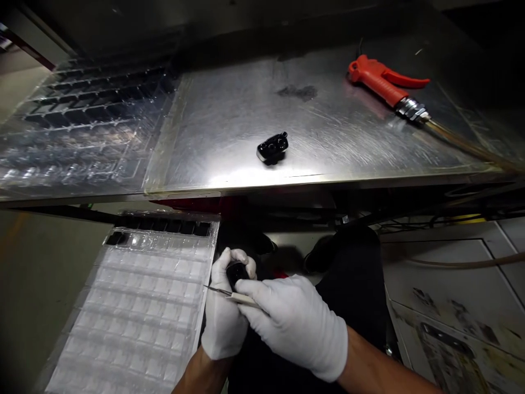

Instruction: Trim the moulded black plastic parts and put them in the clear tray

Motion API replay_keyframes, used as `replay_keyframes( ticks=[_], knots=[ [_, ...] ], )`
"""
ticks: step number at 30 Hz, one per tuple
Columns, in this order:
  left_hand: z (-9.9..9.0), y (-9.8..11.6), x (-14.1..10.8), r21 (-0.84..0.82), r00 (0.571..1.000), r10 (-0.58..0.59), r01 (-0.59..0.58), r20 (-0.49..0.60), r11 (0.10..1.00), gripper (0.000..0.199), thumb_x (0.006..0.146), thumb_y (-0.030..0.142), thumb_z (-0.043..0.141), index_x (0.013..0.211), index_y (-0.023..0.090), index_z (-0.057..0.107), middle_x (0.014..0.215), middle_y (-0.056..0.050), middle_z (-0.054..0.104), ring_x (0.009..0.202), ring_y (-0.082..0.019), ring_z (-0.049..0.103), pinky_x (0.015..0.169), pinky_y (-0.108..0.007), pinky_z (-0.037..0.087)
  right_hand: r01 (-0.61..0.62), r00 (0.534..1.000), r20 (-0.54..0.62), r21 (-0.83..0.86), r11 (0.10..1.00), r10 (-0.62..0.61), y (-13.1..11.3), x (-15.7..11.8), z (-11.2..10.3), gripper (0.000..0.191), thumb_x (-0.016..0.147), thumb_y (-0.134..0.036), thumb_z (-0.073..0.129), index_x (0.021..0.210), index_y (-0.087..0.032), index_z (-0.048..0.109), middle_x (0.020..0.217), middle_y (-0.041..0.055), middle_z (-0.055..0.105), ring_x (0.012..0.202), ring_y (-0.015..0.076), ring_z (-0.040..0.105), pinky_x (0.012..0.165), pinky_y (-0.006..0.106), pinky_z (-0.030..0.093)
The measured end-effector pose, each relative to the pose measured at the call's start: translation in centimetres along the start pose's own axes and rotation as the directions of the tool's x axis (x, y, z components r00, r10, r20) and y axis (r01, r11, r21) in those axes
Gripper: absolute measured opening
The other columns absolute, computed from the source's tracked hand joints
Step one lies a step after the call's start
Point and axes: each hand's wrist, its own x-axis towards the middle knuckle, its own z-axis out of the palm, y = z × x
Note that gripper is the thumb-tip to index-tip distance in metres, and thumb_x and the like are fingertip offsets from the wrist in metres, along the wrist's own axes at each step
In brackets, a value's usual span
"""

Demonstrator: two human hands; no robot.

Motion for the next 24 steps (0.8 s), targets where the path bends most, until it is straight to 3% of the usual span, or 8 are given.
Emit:
replay_keyframes(
  ticks=[4,9,12,16,20,24],
  knots=[
    [-0.3,-0.1,-0.3,0.017,0.999,-0.006,0.006,0.033,1.0,0.044,0.1,0.058,0.044,0.08,0.02,0.052,0.075,0.0,0.05,0.069,-0.013,0.045,0.068,-0.021,0.045,0.079,0.996,-0.037,-0.118,0.99,-0.084,0.6,0.3,0.1,0.022,0.108,-0.019,0.046,0.098,-0.016,0.065,0.075,-0.0032,0.059,0.062,0.0095,0.052,0.06,0.025,0.034],
    [-1.0,0.3,-1.2,0.114,0.977,-0.088,0.067,0.193,0.991,0.039,0.102,0.047,0.036,0.082,0.019,0.055,0.083,-0.004,0.056,0.077,-0.016,0.05,0.08,-0.027,0.048,0.131,0.991,0.06,-0.164,0.978,-0.122,0.9,0.0,-1.9,0.025,0.102,-0.019,0.046,0.085,-0.017,0.063,0.067,-0.0053,0.052,0.057,0.0088,0.047,0.056,0.026,0.027],
    [-1.5,0.2,-1.4,0.06,0.95,-0.13,0.118,0.283,0.991,0.032,0.099,0.041,0.038,0.083,0.019,0.056,0.087,-0.005,0.058,0.081,-0.018,0.053,0.086,-0.031,0.048,0.156,0.984,0.114,-0.208,0.966,-0.134,0.9,-0.2,-3.3,0.025,0.103,-0.021,0.046,0.086,-0.018,0.064,0.067,-0.0057,0.052,0.057,0.009,0.047,0.057,0.026,0.028],
    [-2.4,-0.1,-1.2,0.045,0.912,-0.143,0.136,0.384,0.99,0.021,0.093,0.03,0.044,0.089,0.02,0.061,0.1,-0.007,0.062,0.095,-0.021,0.057,0.093,-0.032,0.047,0.195,0.97,0.21,-0.392,0.899,-0.119,0.7,-0.6,-4.6,0.017,0.085,-0.011,0.048,0.091,-0.02,0.062,0.069,-0.0044,0.052,0.059,0.0129,0.046,0.059,0.03,0.024],
    [-2.6,0.1,-1.0,0.212,0.873,-0.21,0.127,0.44,0.969,0.031,0.095,0.03,0.039,0.104,0.017,0.067,0.109,-0.011,0.065,0.106,-0.027,0.06,0.096,-0.037,0.047,0.269,0.935,0.35,-0.582,0.767,-0.063,0.4,-1.3,-5.0,0.017,0.078,-0.011,0.056,0.092,-0.02,0.055,0.07,-0.0028,0.05,0.058,0.017,0.041,0.059,0.032,0.012],
    [-1.8,0.4,-0.7,0.419,0.865,-0.336,0.166,0.373,0.893,0.045,0.102,0.045,0.035,0.101,0.016,0.07,0.087,-0.008,0.066,0.085,-0.022,0.062,0.082,-0.032,0.05,0.293,0.937,0.34,-0.654,0.698,-0.075,0.0,-2.0,-5.0,0.015,0.08,-0.008,0.054,0.09,-0.019,0.05,0.065,-0.0009,0.043,0.055,0.0172,0.034,0.062,0.032,0.004]
  ],
)
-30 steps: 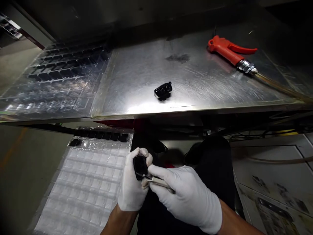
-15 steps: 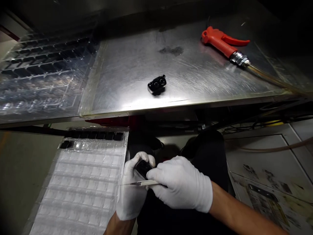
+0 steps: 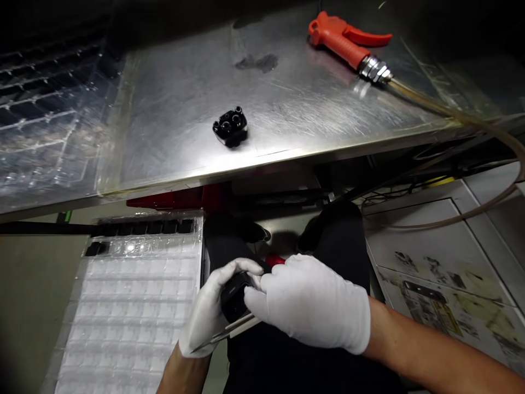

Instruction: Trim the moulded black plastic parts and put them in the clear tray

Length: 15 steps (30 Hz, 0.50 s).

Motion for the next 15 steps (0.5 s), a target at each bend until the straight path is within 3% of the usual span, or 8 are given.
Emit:
replay_keyframes(
  ticks=[6,9,15],
  knots=[
    [0.5,0.5,0.6,0.168,1.0,0.009,-0.01,0.006,0.986,0.049,0.103,0.049,0.037,0.093,0.018,0.073,0.086,-0.006,0.068,0.084,-0.02,0.063,0.082,-0.029,0.049,-0.05,0.998,-0.03,0.033,0.998,0.05,-0.5,-0.6,0.4,0.02,0.082,-0.006,0.047,0.092,-0.021,0.056,0.063,0.0006,0.04,0.053,0.0188,0.033,0.062,0.032,0.006],
    [0.6,0.6,0.7,0.17,1.0,0.009,-0.008,-0.004,0.985,0.049,0.103,0.051,0.038,0.092,0.019,0.073,0.087,-0.006,0.069,0.086,-0.021,0.063,0.086,-0.03,0.049,-0.065,0.998,-0.018,0.105,0.992,0.067,-0.5,-0.8,0.8,0.025,0.079,-0.008,0.048,0.097,-0.022,0.058,0.063,-0.0008,0.044,0.052,0.0186,0.039,0.059,0.032,0.01],
    [1.0,0.9,0.9,0.203,0.998,0.046,-0.038,-0.035,0.979,0.042,0.1,0.051,0.048,0.088,0.017,0.07,0.088,-0.005,0.066,0.083,-0.019,0.06,0.078,-0.028,0.049,-0.063,0.998,0.027,0.199,0.978,0.059,-1.0,-0.5,1.5,0.025,0.077,-0.013,0.057,0.1,-0.021,0.062,0.067,-0.0037,0.051,0.056,0.0172,0.047,0.059,0.032,0.02]
  ],
)
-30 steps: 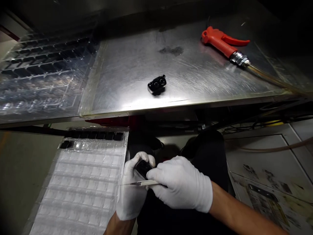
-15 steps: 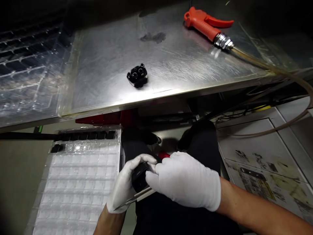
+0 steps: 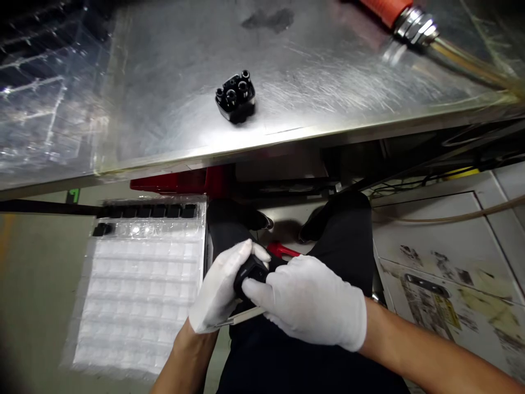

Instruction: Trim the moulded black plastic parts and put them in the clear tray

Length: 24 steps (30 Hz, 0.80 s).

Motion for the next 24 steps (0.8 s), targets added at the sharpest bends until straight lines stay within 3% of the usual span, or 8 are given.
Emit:
replay_keyframes(
  ticks=[2,6,10,13,17,21,24],
  knots=[
    [0.1,-0.1,0.2,0.003,0.999,-0.023,0.023,-0.027,1.0,0.038,0.098,0.049,0.053,0.085,0.018,0.07,0.087,-0.004,0.066,0.083,-0.018,0.06,0.078,-0.026,0.049,0.008,0.999,-0.053,0.022,1.0,-0.006,-0.1,0.2,0.4,0.021,0.083,-0.011,0.051,0.098,-0.019,0.064,0.067,-0.0031,0.051,0.057,0.0172,0.048,0.059,0.032,0.022],
    [0.0,-0.4,0.6,0.018,0.994,-0.076,0.078,-0.082,0.997,0.037,0.096,0.049,0.058,0.082,0.018,0.071,0.084,-0.003,0.066,0.082,-0.015,0.059,0.075,-0.022,0.048,0.014,0.992,-0.13,0.078,0.997,-0.004,0.0,0.4,1.0,0.032,0.086,-0.004,0.037,0.091,-0.017,0.065,0.067,-0.0015,0.051,0.057,0.0168,0.049,0.059,0.031,0.022],
    [-0.1,-0.7,0.7,-0.039,0.991,-0.086,0.083,-0.101,0.996,0.04,0.094,0.054,0.058,0.082,0.018,0.068,0.071,-0.002,0.056,0.06,-0.011,0.047,0.055,-0.021,0.039,0.054,0.997,-0.065,0.117,0.992,-0.046,0.3,-0.2,1.0,0.028,0.079,-0.007,0.04,0.083,-0.019,0.064,0.067,-0.0012,0.052,0.057,0.0168,0.049,0.058,0.032,0.018],
    [-0.3,-0.5,0.7,-0.05,0.988,-0.054,0.047,-0.146,0.998,0.041,0.095,0.055,0.056,0.083,0.018,0.067,0.072,-0.001,0.054,0.051,-0.008,0.037,0.046,-0.021,0.03,0.025,0.998,-0.058,0.23,0.973,-0.012,0.5,-1.1,1.3,0.024,0.091,-0.011,0.043,0.092,-0.021,0.065,0.073,-0.0036,0.055,0.062,0.0149,0.051,0.06,0.031,0.021],
    [-0.3,-0.1,0.6,-0.01,0.987,-0.017,0.016,-0.162,1.0,0.039,0.096,0.054,0.053,0.084,0.019,0.066,0.075,-0.003,0.056,0.056,-0.01,0.042,0.051,-0.021,0.035,0.002,0.985,-0.163,0.313,0.95,0.052,0.7,-1.8,1.8,0.022,0.105,-0.016,0.041,0.101,-0.022,0.062,0.078,-0.0069,0.056,0.065,0.0122,0.05,0.064,0.029,0.025],
    [-0.2,0.1,0.6,0.028,0.987,0.016,-0.012,-0.159,1.0,0.039,0.097,0.052,0.051,0.083,0.018,0.066,0.078,-0.004,0.057,0.066,-0.013,0.048,0.06,-0.022,0.042,-0.008,0.991,-0.128,0.285,0.958,0.046,0.7,-1.5,1.6,0.024,0.098,-0.015,0.039,0.102,-0.023,0.061,0.076,-0.0058,0.055,0.064,0.0138,0.049,0.062,0.03,0.022],
    [-0.3,0.1,0.8,0.028,0.988,-0.002,0.006,-0.155,1.0,0.04,0.098,0.053,0.05,0.085,0.018,0.066,0.078,-0.003,0.056,0.067,-0.014,0.048,0.06,-0.023,0.042,-0.02,0.993,-0.111,0.201,0.979,0.043,0.4,-0.8,1.4,0.025,0.103,-0.019,0.036,0.109,-0.023,0.06,0.071,-0.0053,0.051,0.06,0.0152,0.046,0.06,0.032,0.02]
  ],
)
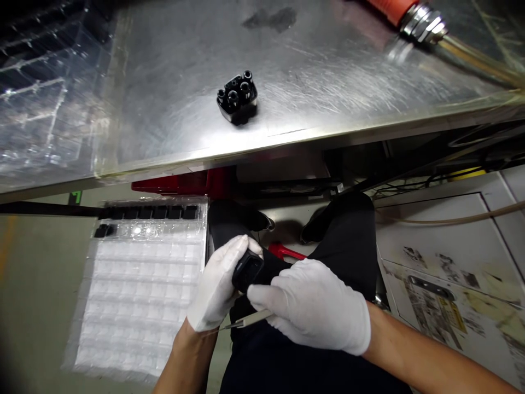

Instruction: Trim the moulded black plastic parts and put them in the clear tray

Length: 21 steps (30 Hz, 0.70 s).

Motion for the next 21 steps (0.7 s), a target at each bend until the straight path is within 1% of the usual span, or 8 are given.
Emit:
replay_keyframes(
  ticks=[4,8,9,11,13,14,17,21],
  knots=[
    [-0.1,-0.4,0.1,0.015,1.0,0.017,-0.017,-0.026,1.0,0.041,0.097,0.056,0.053,0.087,0.019,0.067,0.08,-0.003,0.057,0.071,-0.013,0.05,0.064,-0.021,0.044,-0.024,1.0,-0.019,-0.047,0.999,0.023,-0.3,1.0,0.1,0.042,0.118,-0.037,0.023,0.113,-0.017,0.06,0.068,-0.0047,0.051,0.057,0.0147,0.049,0.06,0.033,0.025],
    [-0.1,-1.1,0.1,-0.104,0.997,0.028,-0.035,-0.072,0.994,0.043,0.098,0.06,0.05,0.092,0.02,0.065,0.069,0.0,0.055,0.054,-0.01,0.048,0.051,-0.019,0.041,-0.129,0.985,-0.053,0.383,0.915,0.161,-1.0,1.1,-1.2,0.032,0.115,-0.04,0.041,0.098,-0.021,0.06,0.078,-0.008,0.059,0.066,0.0087,0.055,0.064,0.026,0.035],
    [0.0,-1.3,0.1,-0.172,0.997,0.009,-0.022,-0.077,0.985,0.045,0.098,0.062,0.047,0.097,0.021,0.064,0.064,0.001,0.053,0.047,-0.009,0.045,0.045,-0.02,0.037,-0.246,0.962,0.023,0.504,0.828,0.273,-1.4,0.9,-1.6,0.03,0.113,-0.038,0.044,0.093,-0.02,0.059,0.078,-0.0076,0.059,0.065,0.0084,0.054,0.063,0.025,0.036],
    [0.0,-1.4,0.2,-0.293,0.995,-0.018,-0.011,-0.096,0.956,0.051,0.097,0.067,0.043,0.108,0.022,0.063,0.062,0.002,0.053,0.04,-0.009,0.042,0.039,-0.019,0.033,-0.528,0.84,0.28,0.62,0.581,0.464,-2.1,0.5,-2.5,0.033,0.112,-0.039,0.046,0.088,-0.019,0.057,0.073,-0.0037,0.056,0.06,0.01,0.049,0.058,0.024,0.035],
    [0.1,-1.3,0.2,-0.372,0.991,-0.02,-0.032,-0.135,0.928,0.056,0.096,0.07,0.041,0.113,0.021,0.063,0.069,0.0,0.057,0.042,-0.008,0.044,0.039,-0.018,0.035,-0.696,0.703,0.49,0.625,0.354,0.516,-2.8,0.2,-2.9,0.038,0.112,-0.047,0.045,0.093,-0.018,0.059,0.068,-0.0009,0.054,0.055,0.0113,0.045,0.054,0.023,0.036],
    [0.2,-1.2,0.3,-0.404,0.989,-0.024,-0.039,-0.148,0.914,0.057,0.096,0.071,0.041,0.112,0.021,0.063,0.072,-0.001,0.058,0.042,-0.007,0.044,0.039,-0.017,0.035,-0.72,0.676,0.546,0.631,0.288,0.495,-3.0,0.1,-2.9,0.04,0.112,-0.051,0.042,0.101,-0.017,0.061,0.067,-0.0004,0.054,0.054,0.0114,0.045,0.052,0.022,0.037],
    [0.4,-0.8,0.3,-0.466,0.986,-0.036,-0.045,-0.164,0.883,0.059,0.094,0.074,0.04,0.102,0.02,0.063,0.073,0.0,0.057,0.042,-0.007,0.044,0.036,-0.016,0.033,-0.723,0.664,0.646,0.684,0.1,0.376,-3.3,0.4,-2.6,0.046,0.114,-0.055,0.036,0.122,-0.015,0.058,0.069,0.0005,0.056,0.053,0.01,0.049,0.05,0.015,0.041],
    [0.6,-0.8,0.3,-0.494,0.98,-0.05,-0.053,-0.193,0.868,0.056,0.092,0.075,0.044,0.092,0.021,0.061,0.072,0.002,0.055,0.047,-0.007,0.049,0.041,-0.014,0.039,-0.658,0.703,0.672,0.739,-0.146,0.234,-3.2,1.9,-2.8,0.033,0.112,-0.039,0.038,0.118,-0.012,0.055,0.067,-0.0005,0.054,0.045,0.0066,0.045,0.043,0.008,0.038]
  ],
)
